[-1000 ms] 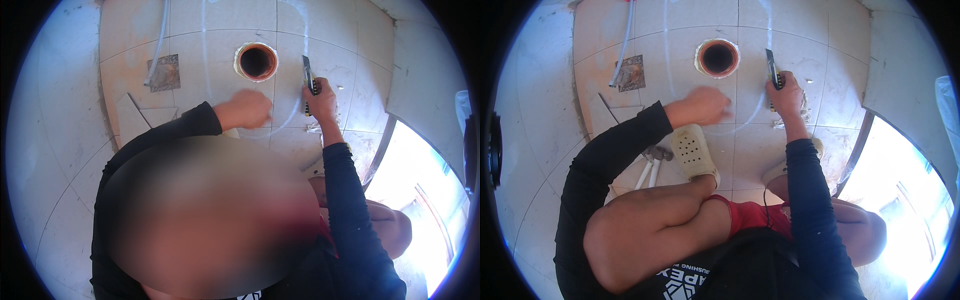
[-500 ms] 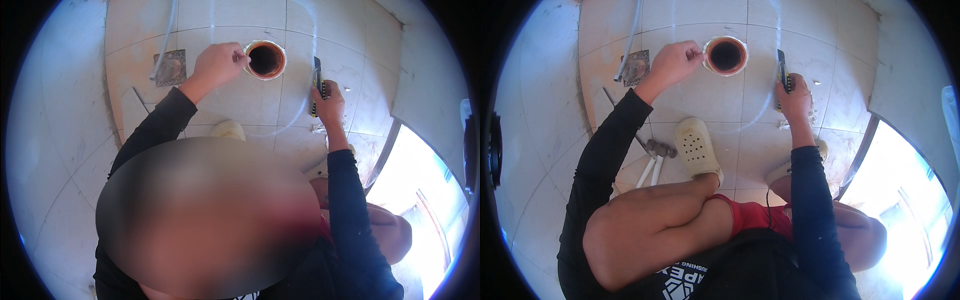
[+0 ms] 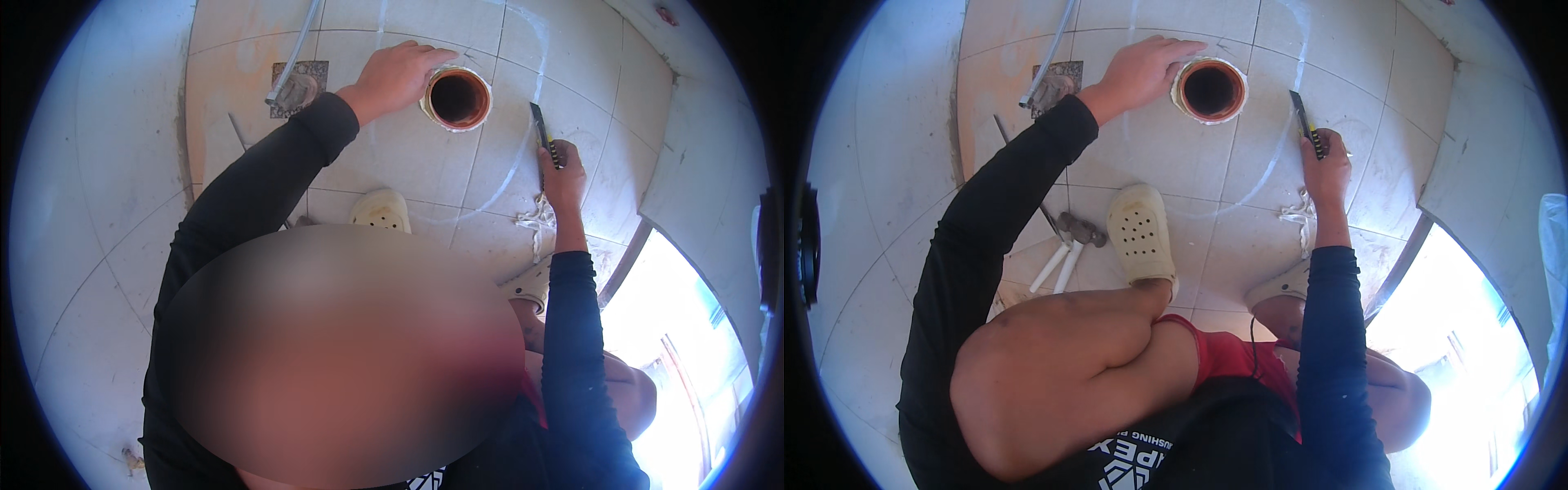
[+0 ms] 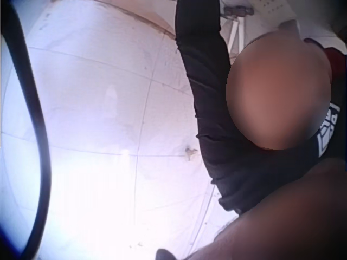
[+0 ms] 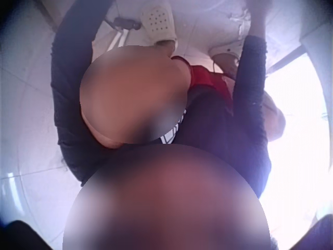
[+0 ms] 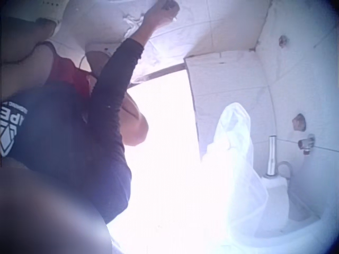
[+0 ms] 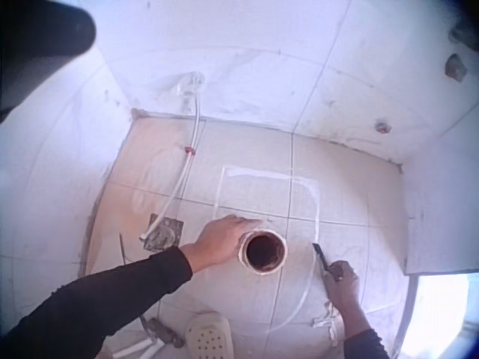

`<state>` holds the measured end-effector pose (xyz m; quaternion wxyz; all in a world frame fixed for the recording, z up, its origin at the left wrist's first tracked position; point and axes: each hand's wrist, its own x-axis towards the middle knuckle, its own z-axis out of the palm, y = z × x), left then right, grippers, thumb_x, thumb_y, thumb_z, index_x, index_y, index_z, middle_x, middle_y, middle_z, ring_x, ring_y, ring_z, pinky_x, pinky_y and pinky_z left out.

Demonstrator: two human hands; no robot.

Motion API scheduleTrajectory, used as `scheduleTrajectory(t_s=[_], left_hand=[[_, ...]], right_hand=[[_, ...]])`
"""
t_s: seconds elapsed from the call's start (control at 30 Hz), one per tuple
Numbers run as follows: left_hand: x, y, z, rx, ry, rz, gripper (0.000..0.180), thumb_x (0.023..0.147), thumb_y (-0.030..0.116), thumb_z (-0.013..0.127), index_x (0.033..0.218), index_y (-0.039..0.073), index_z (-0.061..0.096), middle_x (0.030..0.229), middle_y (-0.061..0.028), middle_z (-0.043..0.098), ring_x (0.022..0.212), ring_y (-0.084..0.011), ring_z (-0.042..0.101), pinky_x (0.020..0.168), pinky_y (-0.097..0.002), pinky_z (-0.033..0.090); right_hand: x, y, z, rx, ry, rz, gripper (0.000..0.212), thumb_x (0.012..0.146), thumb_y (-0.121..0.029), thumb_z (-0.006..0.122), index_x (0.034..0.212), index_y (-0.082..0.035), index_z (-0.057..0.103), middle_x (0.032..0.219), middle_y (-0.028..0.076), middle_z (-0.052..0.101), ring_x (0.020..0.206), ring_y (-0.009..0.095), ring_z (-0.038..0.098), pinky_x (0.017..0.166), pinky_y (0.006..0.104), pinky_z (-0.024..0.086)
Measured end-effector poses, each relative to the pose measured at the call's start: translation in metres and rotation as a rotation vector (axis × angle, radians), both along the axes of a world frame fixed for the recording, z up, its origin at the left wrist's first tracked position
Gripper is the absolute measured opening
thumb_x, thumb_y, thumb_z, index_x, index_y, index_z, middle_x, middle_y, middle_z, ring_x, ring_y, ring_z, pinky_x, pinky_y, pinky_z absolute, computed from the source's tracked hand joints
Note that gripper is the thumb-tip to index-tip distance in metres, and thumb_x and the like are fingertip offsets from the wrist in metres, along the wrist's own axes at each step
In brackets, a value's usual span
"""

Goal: The person uses a utility knife to scrape and peel off dried adhesive residue from the tiled floor around a circular pipe opening. They work methodically along the edges of the pipe and the surrounding tile lines, removing strips of the white residue.

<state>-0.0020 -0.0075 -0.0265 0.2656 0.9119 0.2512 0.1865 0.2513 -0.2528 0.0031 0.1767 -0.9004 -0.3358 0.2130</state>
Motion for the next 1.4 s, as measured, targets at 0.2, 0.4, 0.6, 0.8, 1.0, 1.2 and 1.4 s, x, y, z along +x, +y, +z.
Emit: scheduleTrajectory(t_s=[0.2,0.4,0.6,0.8,1.0,1.2,1.4], left_hand=[[-0.001,0.009,0.000,0.025,0.239,-0.157,0.053,0.089,0.008,0.061,0.140,0.026,0.059,0.092,-0.0081,0.072,0.089,-0.0249,0.065,0.073,-0.0415,0.056],[-0.004,0.018,-0.005,0.144,0.188,-0.235,0.055,0.089,0.008,0.060,0.139,0.028,0.059,0.092,-0.0045,0.072,0.090,-0.0237,0.065,0.072,-0.0394,0.056],[0.001,0.028,-0.010,0.306,0.188,-0.341,0.054,0.088,0.006,0.061,0.138,0.028,0.058,0.095,-0.0016,0.073,0.094,-0.0225,0.065,0.074,-0.0375,0.057],[0.001,0.033,-0.007,0.295,0.160,-0.414,0.052,0.090,0.007,0.061,0.138,0.026,0.057,0.098,-0.0023,0.071,0.096,-0.0240,0.066,0.076,-0.0380,0.057],[0.000,0.023,-0.006,0.157,0.234,-0.330,0.043,0.090,0.008,0.062,0.132,0.018,0.057,0.094,-0.0113,0.068,0.092,-0.0311,0.068,0.078,-0.0424,0.055],[-0.001,0.015,-0.015,-0.062,0.136,-0.177,0.031,0.092,0.009,0.060,0.123,0.011,0.056,0.089,-0.0151,0.066,0.086,-0.0352,0.066,0.074,-0.0450,0.053],[-0.014,0.013,-0.018,-0.138,-0.002,-0.184,0.021,0.092,0.007,0.061,0.112,0.008,0.053,0.083,-0.0127,0.066,0.081,-0.0346,0.065,0.070,-0.0463,0.051]], right_hand=[[-0.001,-0.004,-0.006,0.022,-0.018,0.009,0.036,0.089,-0.028,0.073,0.116,-0.004,0.066,0.104,0.013,0.073,0.094,0.027,0.070,0.087,0.0391,0.053],[0.000,-0.005,-0.007,0.006,-0.029,0.011,0.036,0.089,-0.029,0.073,0.115,-0.005,0.066,0.103,0.013,0.073,0.094,0.028,0.070,0.087,0.0392,0.053],[-0.001,-0.004,-0.007,-0.005,-0.034,0.020,0.036,0.090,-0.030,0.072,0.115,-0.005,0.066,0.102,0.014,0.073,0.093,0.028,0.070,0.086,0.0395,0.053],[0.000,-0.005,-0.009,0.009,-0.020,0.022,0.036,0.090,-0.031,0.072,0.115,-0.005,0.066,0.102,0.014,0.073,0.093,0.029,0.070,0.086,0.0404,0.053],[0.001,-0.005,-0.012,-0.002,-0.052,0.041,0.036,0.090,-0.031,0.071,0.114,-0.005,0.065,0.102,0.015,0.072,0.096,0.031,0.069,0.088,0.0419,0.053],[-0.002,-0.005,-0.010,-0.012,-0.048,0.024,0.034,0.090,-0.030,0.071,0.113,-0.006,0.065,0.103,0.015,0.072,0.095,0.032,0.069,0.087,0.0425,0.053],[-0.003,-0.005,-0.010,0.014,-0.073,0.038,0.034,0.090,-0.030,0.072,0.113,-0.006,0.065,0.103,0.015,0.072,0.094,0.033,0.069,0.086,0.0433,0.053]])
